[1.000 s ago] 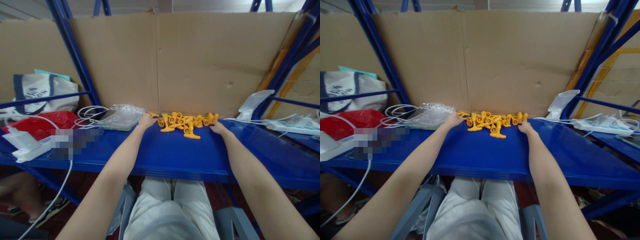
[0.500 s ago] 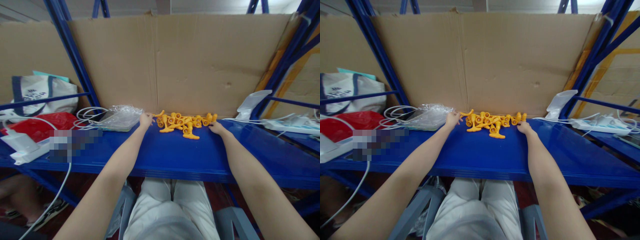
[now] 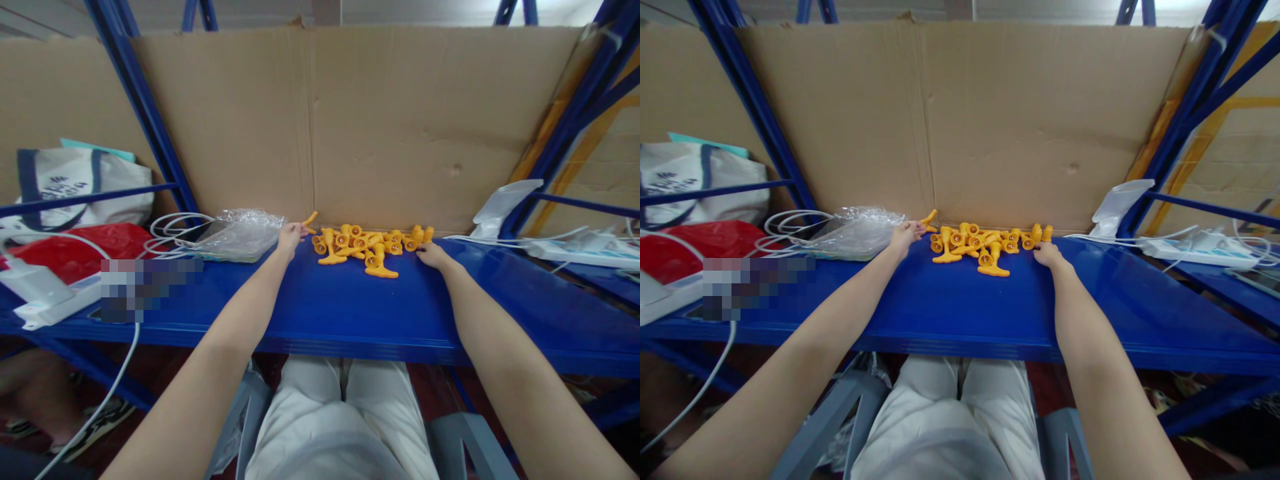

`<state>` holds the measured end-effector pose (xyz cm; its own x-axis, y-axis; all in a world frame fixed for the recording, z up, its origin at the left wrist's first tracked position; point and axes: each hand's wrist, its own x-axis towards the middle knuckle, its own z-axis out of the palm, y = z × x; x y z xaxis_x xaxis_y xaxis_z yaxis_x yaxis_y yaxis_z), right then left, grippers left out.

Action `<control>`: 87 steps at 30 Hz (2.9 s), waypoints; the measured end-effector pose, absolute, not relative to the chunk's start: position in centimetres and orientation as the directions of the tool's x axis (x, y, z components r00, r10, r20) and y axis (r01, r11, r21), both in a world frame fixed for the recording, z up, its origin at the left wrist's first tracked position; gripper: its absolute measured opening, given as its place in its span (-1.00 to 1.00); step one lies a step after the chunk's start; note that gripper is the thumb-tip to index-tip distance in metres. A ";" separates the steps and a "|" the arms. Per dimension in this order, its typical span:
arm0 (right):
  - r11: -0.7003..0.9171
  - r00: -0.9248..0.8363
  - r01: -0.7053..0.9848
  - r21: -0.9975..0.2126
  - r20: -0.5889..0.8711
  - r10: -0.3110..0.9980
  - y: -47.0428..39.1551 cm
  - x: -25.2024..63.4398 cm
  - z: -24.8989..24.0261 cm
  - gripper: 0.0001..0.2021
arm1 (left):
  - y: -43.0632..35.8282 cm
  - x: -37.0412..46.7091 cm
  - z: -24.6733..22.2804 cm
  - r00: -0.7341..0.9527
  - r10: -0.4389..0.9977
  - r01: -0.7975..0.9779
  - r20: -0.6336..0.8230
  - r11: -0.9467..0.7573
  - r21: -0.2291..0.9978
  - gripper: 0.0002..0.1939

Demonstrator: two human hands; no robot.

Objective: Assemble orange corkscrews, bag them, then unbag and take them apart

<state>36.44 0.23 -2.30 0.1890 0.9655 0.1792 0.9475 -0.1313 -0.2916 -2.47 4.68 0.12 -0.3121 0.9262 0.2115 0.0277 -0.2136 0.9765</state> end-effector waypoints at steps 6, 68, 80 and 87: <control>-0.153 0.205 0.948 -0.279 0.169 0.964 0.1 36.3 -2.2 -0.56 | 5.7 -2.8 -1.2 -0.241 0.945 0.308 0.222 -0.142 0.941 -0.78; 0.369 0.278 0.602 -0.708 0.619 0.734 -0.7 29.6 1.3 -0.72 | 1.3 -1.0 1.0 0.289 0.589 0.802 0.755 -0.579 0.144 -0.37; 0.645 -0.306 0.303 -0.702 0.569 0.763 -3.2 21.8 1.9 -0.81 | 0.5 1.0 0.9 0.511 0.565 0.715 0.648 -0.698 0.044 -0.65; 0.469 -0.285 0.323 -0.822 0.388 0.877 -2.6 22.1 1.0 -0.68 | -0.6 1.4 1.6 0.493 0.660 0.793 0.567 -0.609 0.020 -0.71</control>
